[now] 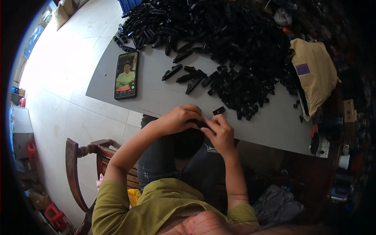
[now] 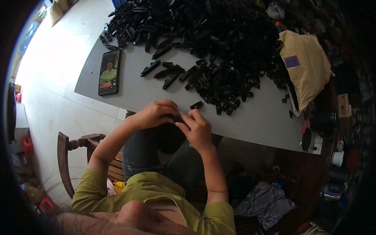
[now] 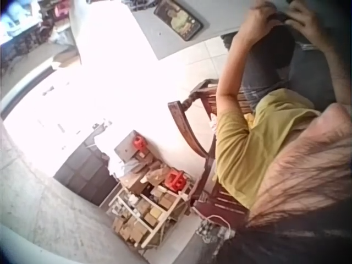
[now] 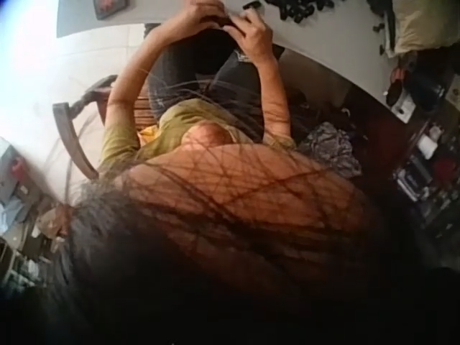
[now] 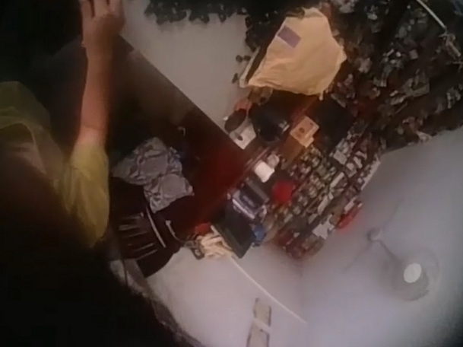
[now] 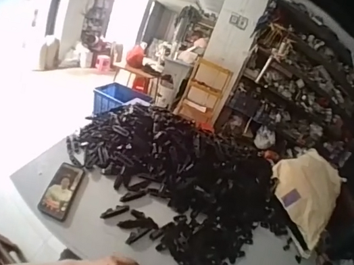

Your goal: Assemble and sort black plastic components on a workbench.

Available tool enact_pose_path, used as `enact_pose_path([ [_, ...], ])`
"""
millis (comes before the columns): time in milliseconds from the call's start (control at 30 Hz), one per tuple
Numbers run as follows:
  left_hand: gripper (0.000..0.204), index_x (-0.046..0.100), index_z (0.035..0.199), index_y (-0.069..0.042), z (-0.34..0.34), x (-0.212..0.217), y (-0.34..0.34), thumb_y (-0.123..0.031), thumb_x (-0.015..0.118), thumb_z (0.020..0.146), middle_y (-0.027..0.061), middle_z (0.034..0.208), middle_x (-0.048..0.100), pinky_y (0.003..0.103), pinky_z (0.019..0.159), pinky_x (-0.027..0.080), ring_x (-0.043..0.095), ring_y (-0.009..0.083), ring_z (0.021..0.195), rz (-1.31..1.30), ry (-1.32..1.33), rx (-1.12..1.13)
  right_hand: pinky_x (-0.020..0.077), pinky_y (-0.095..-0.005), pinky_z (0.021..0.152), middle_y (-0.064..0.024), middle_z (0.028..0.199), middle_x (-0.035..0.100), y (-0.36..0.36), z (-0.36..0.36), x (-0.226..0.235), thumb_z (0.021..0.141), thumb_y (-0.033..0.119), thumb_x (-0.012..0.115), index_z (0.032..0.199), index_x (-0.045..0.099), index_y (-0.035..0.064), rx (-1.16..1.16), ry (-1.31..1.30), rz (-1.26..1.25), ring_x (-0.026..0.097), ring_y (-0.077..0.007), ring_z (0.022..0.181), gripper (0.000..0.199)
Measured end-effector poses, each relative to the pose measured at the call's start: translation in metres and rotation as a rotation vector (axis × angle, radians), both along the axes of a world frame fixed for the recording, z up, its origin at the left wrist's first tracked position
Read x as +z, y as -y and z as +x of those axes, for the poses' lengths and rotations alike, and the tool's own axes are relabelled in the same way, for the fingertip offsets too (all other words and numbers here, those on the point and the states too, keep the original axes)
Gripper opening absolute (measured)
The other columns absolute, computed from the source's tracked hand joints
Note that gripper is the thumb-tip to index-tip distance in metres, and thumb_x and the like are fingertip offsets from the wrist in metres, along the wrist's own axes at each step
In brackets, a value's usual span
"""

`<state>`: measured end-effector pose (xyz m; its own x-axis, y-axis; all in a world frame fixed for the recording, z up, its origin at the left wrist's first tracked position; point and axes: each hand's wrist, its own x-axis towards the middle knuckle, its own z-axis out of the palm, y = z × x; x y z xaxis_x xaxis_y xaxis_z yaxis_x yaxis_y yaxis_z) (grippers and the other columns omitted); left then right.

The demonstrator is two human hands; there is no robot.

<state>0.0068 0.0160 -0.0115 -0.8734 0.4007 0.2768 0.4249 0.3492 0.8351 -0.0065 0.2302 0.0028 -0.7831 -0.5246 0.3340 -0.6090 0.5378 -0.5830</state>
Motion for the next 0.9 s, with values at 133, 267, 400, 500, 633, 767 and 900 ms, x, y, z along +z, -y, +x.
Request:
enact_pose_path([
  [133,0.018,0.062,0.091,-0.002,-0.003,0.008,0.008,-0.006,0.071,0.075,0.0114,0.097,0.061,0.038,0.08,0.05,0.06,0.031,0.093,-0.074,-0.055,0.157,0.0455,-0.0329,0.057,-0.0064,0.081,0.055,-0.006,-0.013,-0.002,0.086,0.019,0.069,0.107,0.067,0.0043,-0.303,-0.075,-0.024,0.056,-0.0224,0.063,0.026],
  [267,0.026,0.056,0.095,-0.005,-0.031,0.007,-0.001,-0.013,0.07,0.076,0.0109,0.09,0.057,0.04,0.075,0.049,0.057,0.0314,0.091,-0.377,-0.273,0.693,0.0506,-0.0379,0.062,-0.0098,0.09,0.061,0.011,-0.018,-0.007,0.085,0.026,0.07,0.106,0.062,0.0059,-0.34,-0.132,0.321,0.064,-0.0294,0.075,0.03],
  [400,0.025,0.054,0.097,-0.006,-0.03,-0.005,-0.001,-0.007,0.064,0.074,0.0104,0.092,0.055,0.039,0.073,0.048,0.056,0.0303,0.091,-0.536,-0.236,0.623,0.0519,-0.0411,0.067,-0.0125,0.097,0.061,0.008,-0.014,-0.011,0.081,0.013,0.067,0.104,0.061,0.0053,-0.338,-0.027,0.19,0.065,-0.0317,0.08,0.025],
  [500,0.024,0.056,0.095,-0.007,-0.017,-0.008,0.0,-0.004,0.062,0.072,0.0108,0.093,0.054,0.039,0.075,0.048,0.055,0.031,0.09,-0.405,-0.216,0.557,0.0514,-0.0347,0.064,-0.0113,0.096,0.06,-0.001,-0.013,-0.006,0.078,0.002,0.063,0.109,0.059,0.0042,-0.271,0.043,0.03,0.063,-0.0251,0.075,0.032],
  [633,0.028,0.059,0.098,-0.007,-0.003,-0.006,-0.005,-0.003,0.064,0.071,0.0109,0.1,0.054,0.038,0.079,0.048,0.055,0.0315,0.094,-0.284,-0.121,0.389,0.0475,-0.0227,0.062,-0.0069,0.094,0.057,-0.007,-0.015,-0.007,0.079,-0.005,0.059,0.114,0.059,0.0001,-0.237,0.176,-0.145,0.058,-0.0119,0.071,0.035],
  [767,0.022,0.06,0.099,-0.006,-0.01,0.008,-0.002,-0.007,0.061,0.076,0.0104,0.103,0.055,0.038,0.08,0.048,0.055,0.0302,0.097,-0.475,-0.505,0.421,0.0481,-0.023,0.073,-0.0049,0.102,0.062,-0.011,-0.017,-0.016,0.08,-0.008,0.06,0.109,0.061,-0.0009,-0.169,0.367,-0.355,0.06,-0.0106,0.081,0.03],
  [900,0.023,0.06,0.098,-0.004,-0.013,0.003,-0.007,-0.008,0.065,0.076,0.0101,0.102,0.057,0.038,0.083,0.047,0.054,0.0301,0.098,-0.399,-0.321,0.176,0.0465,-0.0265,0.086,-0.0058,0.108,0.066,0.01,-0.009,-0.01,0.078,-0.008,0.065,0.102,0.063,0.0003,-0.066,0.648,-0.884,0.061,-0.0135,0.095,0.026],
])
